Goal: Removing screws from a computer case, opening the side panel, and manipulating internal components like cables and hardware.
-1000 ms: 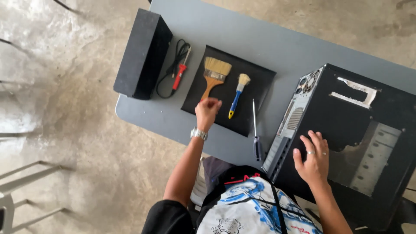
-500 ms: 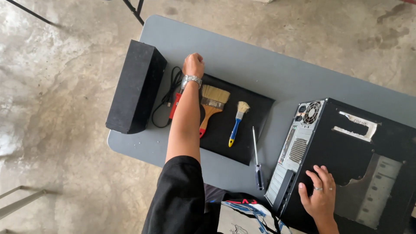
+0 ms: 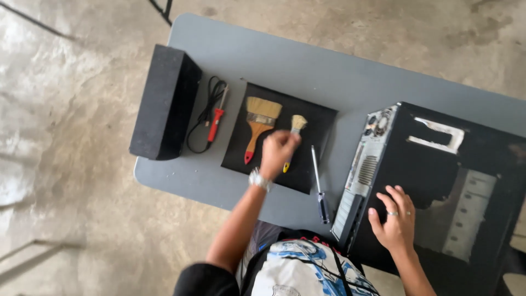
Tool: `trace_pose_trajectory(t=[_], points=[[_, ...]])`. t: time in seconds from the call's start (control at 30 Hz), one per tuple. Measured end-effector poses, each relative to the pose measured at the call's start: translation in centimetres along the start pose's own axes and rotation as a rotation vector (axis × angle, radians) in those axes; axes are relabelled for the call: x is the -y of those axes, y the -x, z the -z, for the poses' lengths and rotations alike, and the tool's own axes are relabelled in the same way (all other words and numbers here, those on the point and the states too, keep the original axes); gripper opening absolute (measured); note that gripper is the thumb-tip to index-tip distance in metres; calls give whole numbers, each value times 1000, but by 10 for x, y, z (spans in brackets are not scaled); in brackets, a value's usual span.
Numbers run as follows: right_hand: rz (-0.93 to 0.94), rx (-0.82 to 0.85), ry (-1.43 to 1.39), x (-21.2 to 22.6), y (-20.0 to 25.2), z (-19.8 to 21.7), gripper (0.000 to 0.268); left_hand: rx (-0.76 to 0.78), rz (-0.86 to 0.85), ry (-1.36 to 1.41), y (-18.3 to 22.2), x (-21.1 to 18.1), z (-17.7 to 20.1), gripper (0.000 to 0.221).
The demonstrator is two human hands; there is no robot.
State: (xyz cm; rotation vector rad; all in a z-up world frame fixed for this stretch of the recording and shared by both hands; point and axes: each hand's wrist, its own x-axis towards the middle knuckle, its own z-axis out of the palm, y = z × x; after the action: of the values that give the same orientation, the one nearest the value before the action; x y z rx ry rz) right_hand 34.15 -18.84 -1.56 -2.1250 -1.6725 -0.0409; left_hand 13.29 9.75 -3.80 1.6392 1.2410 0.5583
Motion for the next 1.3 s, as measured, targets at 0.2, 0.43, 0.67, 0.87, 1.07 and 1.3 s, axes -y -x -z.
trace_pose_trajectory(t=[0.2, 0.43, 0.67, 0.87, 1.07, 1.3], points=[[-68, -367, -253, -3, 5, 9, 17, 376, 113, 200, 128, -59, -104, 35], [-224, -452, -127, -74, 63, 72, 11, 262, -69, -112, 152, -71, -135, 43], [-693, -183, 229, -175, 157, 120, 42, 346, 134, -195, 155, -78, -140, 55], [-933, -19, -68, -197, 192, 73, 54, 303, 85, -256, 161, -74, -167, 68], [-1008, 132, -356, -159, 152, 124, 68, 336, 256, 46, 182, -160, -134, 56], [-483, 350, -843, -95, 152, 241, 117, 620, -181, 585, 231, -267, -154, 43]])
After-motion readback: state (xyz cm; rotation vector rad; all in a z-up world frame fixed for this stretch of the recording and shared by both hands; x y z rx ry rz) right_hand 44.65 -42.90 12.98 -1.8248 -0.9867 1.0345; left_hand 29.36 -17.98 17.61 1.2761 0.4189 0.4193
